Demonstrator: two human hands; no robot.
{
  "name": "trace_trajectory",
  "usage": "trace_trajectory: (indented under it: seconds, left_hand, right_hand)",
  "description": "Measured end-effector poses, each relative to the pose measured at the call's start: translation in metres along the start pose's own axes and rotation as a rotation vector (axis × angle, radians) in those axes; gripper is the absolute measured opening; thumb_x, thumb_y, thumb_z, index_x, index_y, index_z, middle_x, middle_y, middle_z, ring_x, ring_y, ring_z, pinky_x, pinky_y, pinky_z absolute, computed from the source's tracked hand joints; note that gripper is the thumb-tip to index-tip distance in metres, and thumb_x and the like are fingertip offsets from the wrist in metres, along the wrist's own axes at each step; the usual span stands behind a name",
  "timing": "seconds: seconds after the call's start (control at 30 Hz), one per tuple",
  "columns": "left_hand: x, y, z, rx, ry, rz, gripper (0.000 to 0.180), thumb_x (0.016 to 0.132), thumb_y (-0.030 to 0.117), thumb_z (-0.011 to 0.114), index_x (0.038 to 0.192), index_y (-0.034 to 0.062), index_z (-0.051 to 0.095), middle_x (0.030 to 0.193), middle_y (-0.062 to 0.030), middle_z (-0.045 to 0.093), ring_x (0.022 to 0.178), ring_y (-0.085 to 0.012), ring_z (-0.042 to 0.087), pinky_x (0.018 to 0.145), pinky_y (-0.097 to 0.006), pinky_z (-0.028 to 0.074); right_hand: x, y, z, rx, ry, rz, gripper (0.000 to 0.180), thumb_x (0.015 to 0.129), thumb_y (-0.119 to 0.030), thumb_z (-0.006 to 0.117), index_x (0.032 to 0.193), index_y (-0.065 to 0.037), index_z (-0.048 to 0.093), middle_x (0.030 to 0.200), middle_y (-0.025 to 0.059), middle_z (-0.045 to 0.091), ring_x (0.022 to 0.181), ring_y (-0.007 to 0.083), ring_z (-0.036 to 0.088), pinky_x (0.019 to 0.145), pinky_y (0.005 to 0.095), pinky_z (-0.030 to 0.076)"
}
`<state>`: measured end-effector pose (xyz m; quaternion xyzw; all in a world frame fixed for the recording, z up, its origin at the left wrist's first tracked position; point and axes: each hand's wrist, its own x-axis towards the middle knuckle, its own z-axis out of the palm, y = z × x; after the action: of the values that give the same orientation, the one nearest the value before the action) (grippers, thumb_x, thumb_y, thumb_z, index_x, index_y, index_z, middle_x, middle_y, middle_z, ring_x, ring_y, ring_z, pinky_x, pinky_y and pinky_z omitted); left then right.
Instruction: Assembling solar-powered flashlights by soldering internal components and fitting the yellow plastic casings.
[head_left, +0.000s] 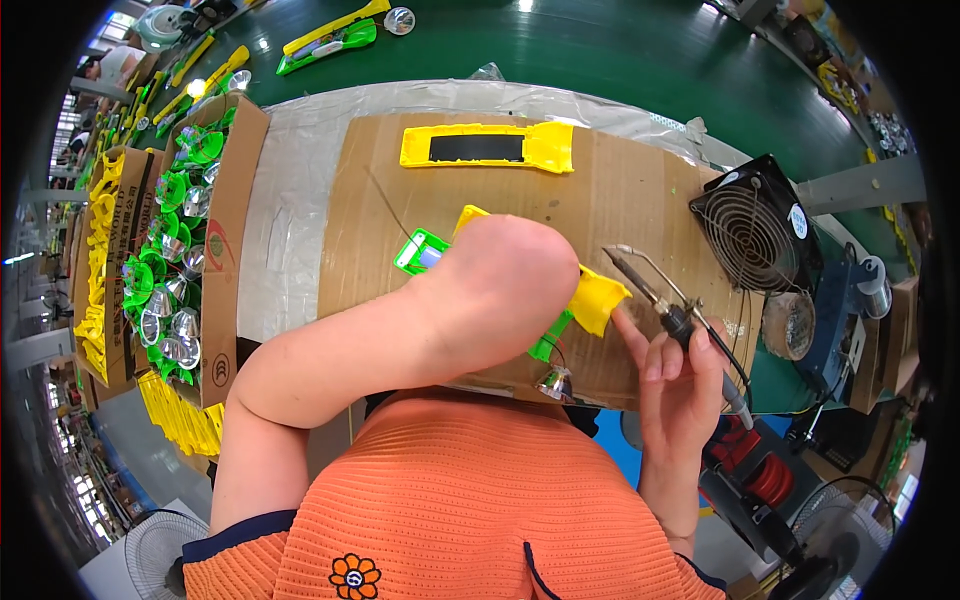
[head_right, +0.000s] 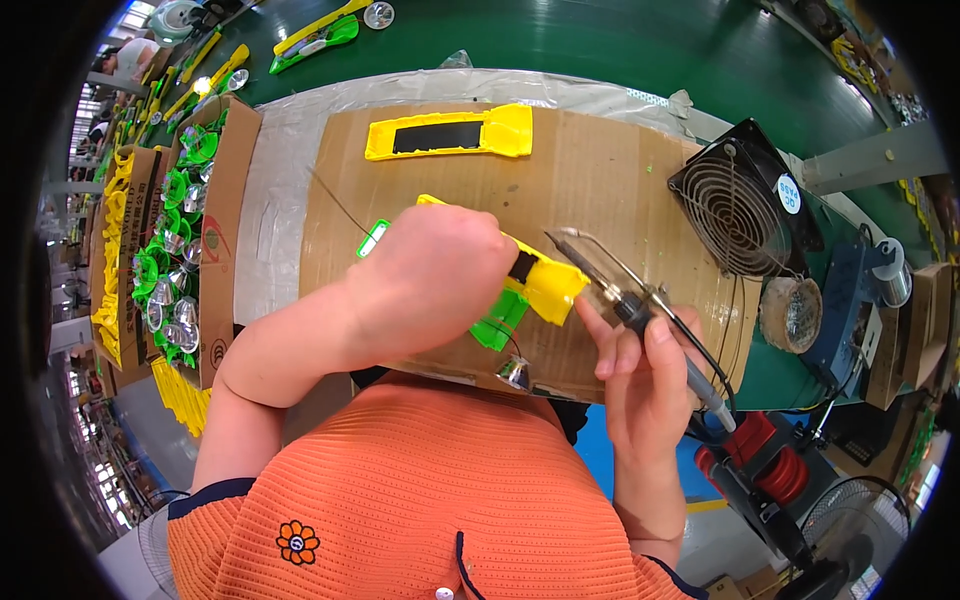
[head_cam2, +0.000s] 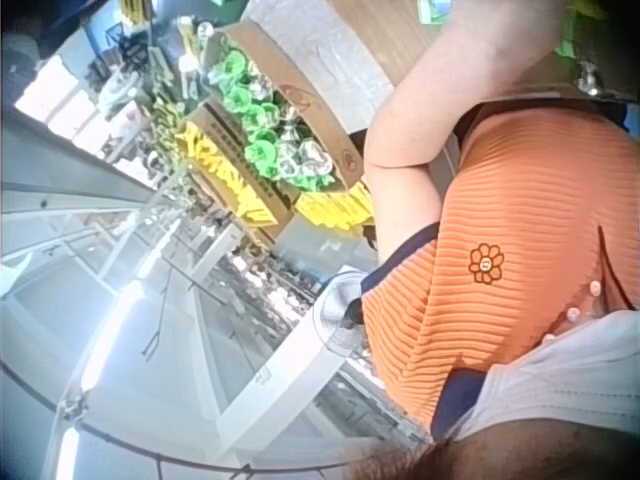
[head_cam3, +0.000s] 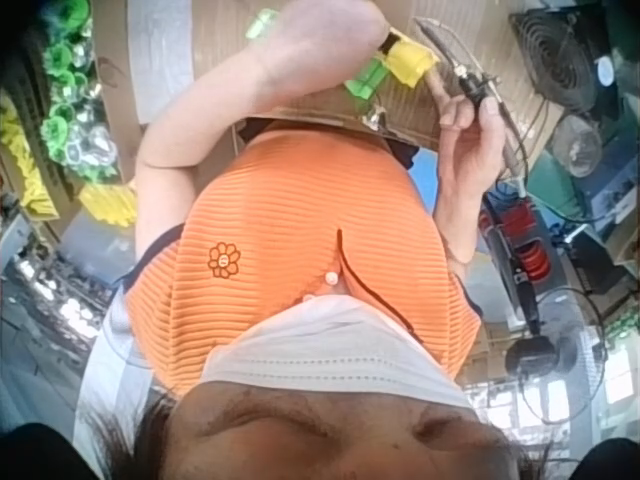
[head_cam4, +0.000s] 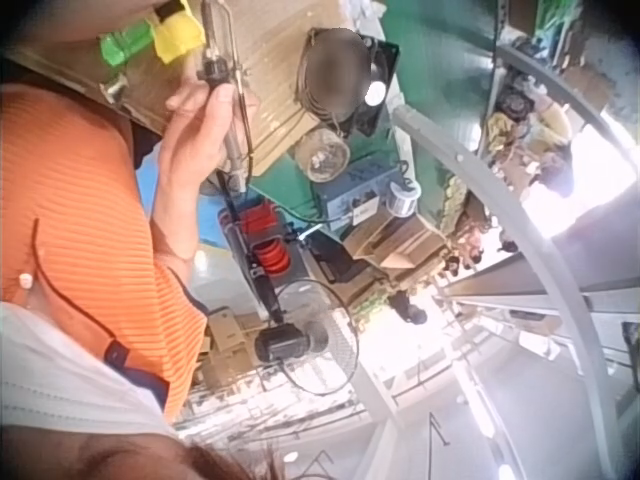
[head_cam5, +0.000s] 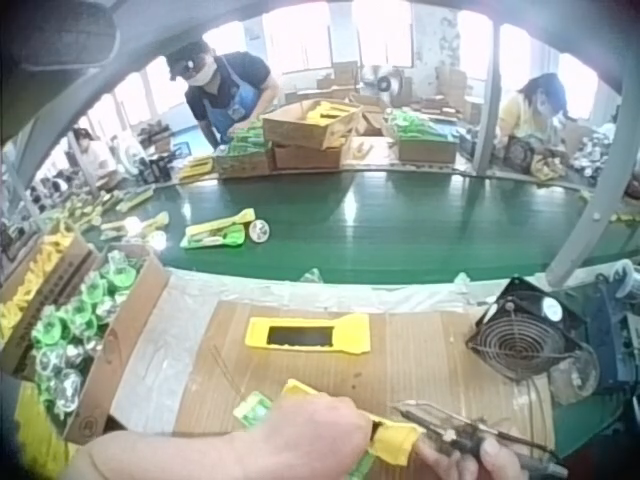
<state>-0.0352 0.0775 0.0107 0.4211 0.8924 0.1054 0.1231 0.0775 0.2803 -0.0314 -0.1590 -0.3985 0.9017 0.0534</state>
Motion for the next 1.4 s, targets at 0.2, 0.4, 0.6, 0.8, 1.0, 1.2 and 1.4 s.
trace_trajectory:
  seconds: [0.2,0.4,0.6,0.8,1.0,1.2,1.4]
  left_hand:
    - [-0.002,-0.017,0.009,0.074,0.143,-0.086,0.011,0.082,0.013,0.065,0.075,0.0048,0.066,0.076,-0.0122,0.064,0.073,-0.0311,0.066,0.066,-0.042,0.053]
    - [-0.066,-0.003,-0.024,0.097,0.219,-0.347,0.023,0.088,0.027,0.068,0.080,0.0059,0.065,0.077,-0.0116,0.063,0.073,-0.0302,0.063,0.066,-0.042,0.051]
    - [-0.097,-0.041,0.000,0.265,0.440,-0.631,0.014,0.091,0.020,0.067,0.091,0.0056,0.070,0.091,-0.0100,0.068,0.087,-0.0273,0.065,0.069,-0.039,0.052]
    - [-0.085,-0.034,0.007,-0.257,0.680,-0.099,0.018,0.080,0.005,0.073,0.098,0.0062,0.071,0.093,-0.0091,0.068,0.089,-0.0273,0.066,0.076,-0.037,0.052]
    - [-0.072,-0.037,0.013,-0.239,0.365,0.105,0.017,0.079,0.004,0.073,0.095,0.0088,0.072,0.092,-0.0040,0.064,0.088,-0.0240,0.063,0.072,-0.034,0.051]
    - [-0.065,-0.032,0.010,-0.043,0.272,0.106,0.014,0.075,0.007,0.072,0.088,0.0083,0.067,0.087,-0.0038,0.059,0.085,-0.0236,0.060,0.073,-0.035,0.050]
    - [-0.064,-0.031,0.008,-0.084,0.271,0.110,0.013,0.075,0.007,0.071,0.087,0.0057,0.065,0.087,-0.0054,0.058,0.084,-0.0244,0.059,0.073,-0.036,0.051]
  right_hand:
    - [0.033,0.009,0.006,0.000,-0.079,-0.024,0.005,0.099,-0.013,0.052,0.103,-0.010,0.050,0.062,0.0033,0.050,0.058,0.0175,0.054,0.110,0.0581,0.037]
    - [0.008,0.002,-0.010,-0.036,-0.046,-0.088,0.006,0.096,-0.012,0.053,0.097,-0.011,0.047,0.057,0.0013,0.047,0.050,0.0152,0.050,0.111,0.0593,0.035]
    - [-0.018,0.009,-0.010,-0.091,-0.013,-0.040,0.017,0.092,-0.016,0.058,0.097,-0.008,0.043,0.056,0.0040,0.045,0.047,0.0169,0.049,0.110,0.0584,0.036]
    - [-0.019,0.017,-0.007,-0.114,-0.104,-0.027,0.021,0.091,-0.011,0.059,0.101,-0.006,0.042,0.057,0.0061,0.048,0.047,0.0176,0.051,0.107,0.0544,0.042]
    - [-0.021,0.014,-0.002,-0.206,-0.104,0.022,0.021,0.089,-0.006,0.059,0.101,-0.005,0.041,0.063,0.0107,0.056,0.049,0.0167,0.054,0.109,0.0551,0.040]
    - [-0.021,0.016,0.005,-0.309,-0.161,0.016,0.019,0.089,-0.004,0.058,0.098,-0.004,0.042,0.065,0.0103,0.059,0.052,0.0160,0.057,0.115,0.0552,0.032]
    - [-0.021,0.019,0.008,-0.391,-0.159,0.046,0.018,0.089,-0.004,0.059,0.095,-0.003,0.042,0.062,0.0055,0.058,0.055,0.0154,0.060,0.118,0.0541,0.026]
